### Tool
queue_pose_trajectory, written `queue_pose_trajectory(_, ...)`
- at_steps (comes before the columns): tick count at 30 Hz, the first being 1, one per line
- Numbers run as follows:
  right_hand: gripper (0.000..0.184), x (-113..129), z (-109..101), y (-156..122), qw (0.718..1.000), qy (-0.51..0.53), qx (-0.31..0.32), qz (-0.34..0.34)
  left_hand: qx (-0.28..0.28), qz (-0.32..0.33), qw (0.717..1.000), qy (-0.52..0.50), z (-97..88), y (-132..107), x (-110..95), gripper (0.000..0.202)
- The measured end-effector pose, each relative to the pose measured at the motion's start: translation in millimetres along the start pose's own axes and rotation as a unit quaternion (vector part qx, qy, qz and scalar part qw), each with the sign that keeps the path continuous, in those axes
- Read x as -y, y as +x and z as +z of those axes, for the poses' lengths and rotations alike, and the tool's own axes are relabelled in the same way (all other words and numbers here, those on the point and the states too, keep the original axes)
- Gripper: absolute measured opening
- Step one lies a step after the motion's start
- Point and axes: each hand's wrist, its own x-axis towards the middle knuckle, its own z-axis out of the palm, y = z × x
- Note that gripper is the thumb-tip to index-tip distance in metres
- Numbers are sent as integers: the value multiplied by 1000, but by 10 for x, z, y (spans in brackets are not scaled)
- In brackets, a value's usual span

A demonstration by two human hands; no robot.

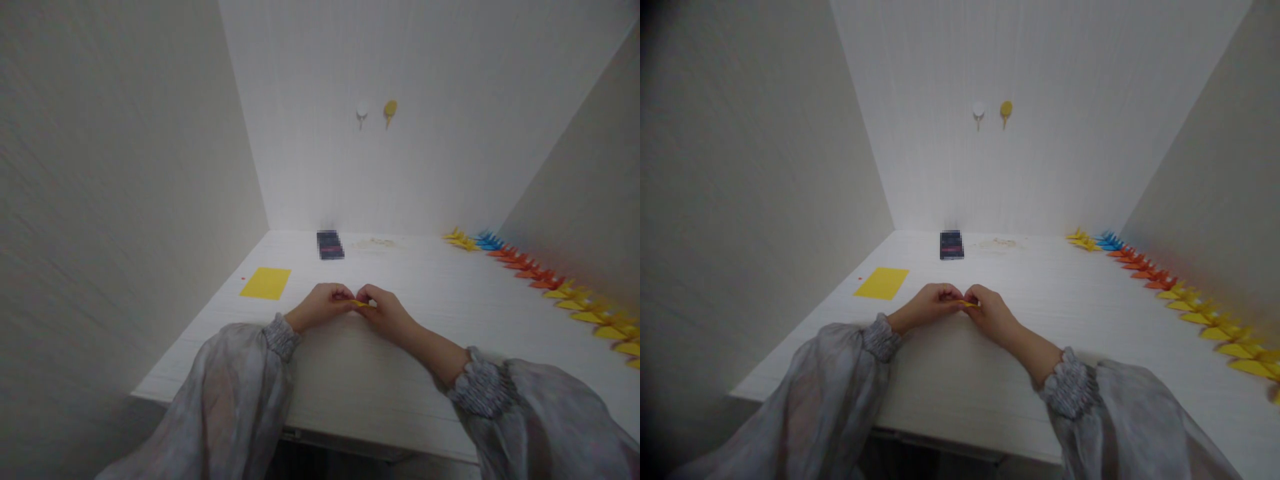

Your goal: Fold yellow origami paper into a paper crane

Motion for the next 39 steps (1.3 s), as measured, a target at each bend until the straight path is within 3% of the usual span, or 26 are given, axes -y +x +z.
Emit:
queue_pose_trajectory(8,16,-60,22,36,988,145,11,46,5,-76,995,-71,-9,2,-25,28)
queue_pose_trajectory(18,9,-105,14,50,994,90,-20,57,-17,0,1000,-19,-10,13,36,23)
queue_pose_trajectory(29,8,-150,25,35,992,103,-19,65,-62,-15,998,21,-34,3,-6,18)
queue_pose_trajectory(33,9,-158,21,53,978,182,-37,99,-56,-9,996,-62,-39,2,-29,23)
queue_pose_trajectory(39,14,-107,34,59,933,328,-70,133,-62,-3,977,-203,-3,5,-45,45)
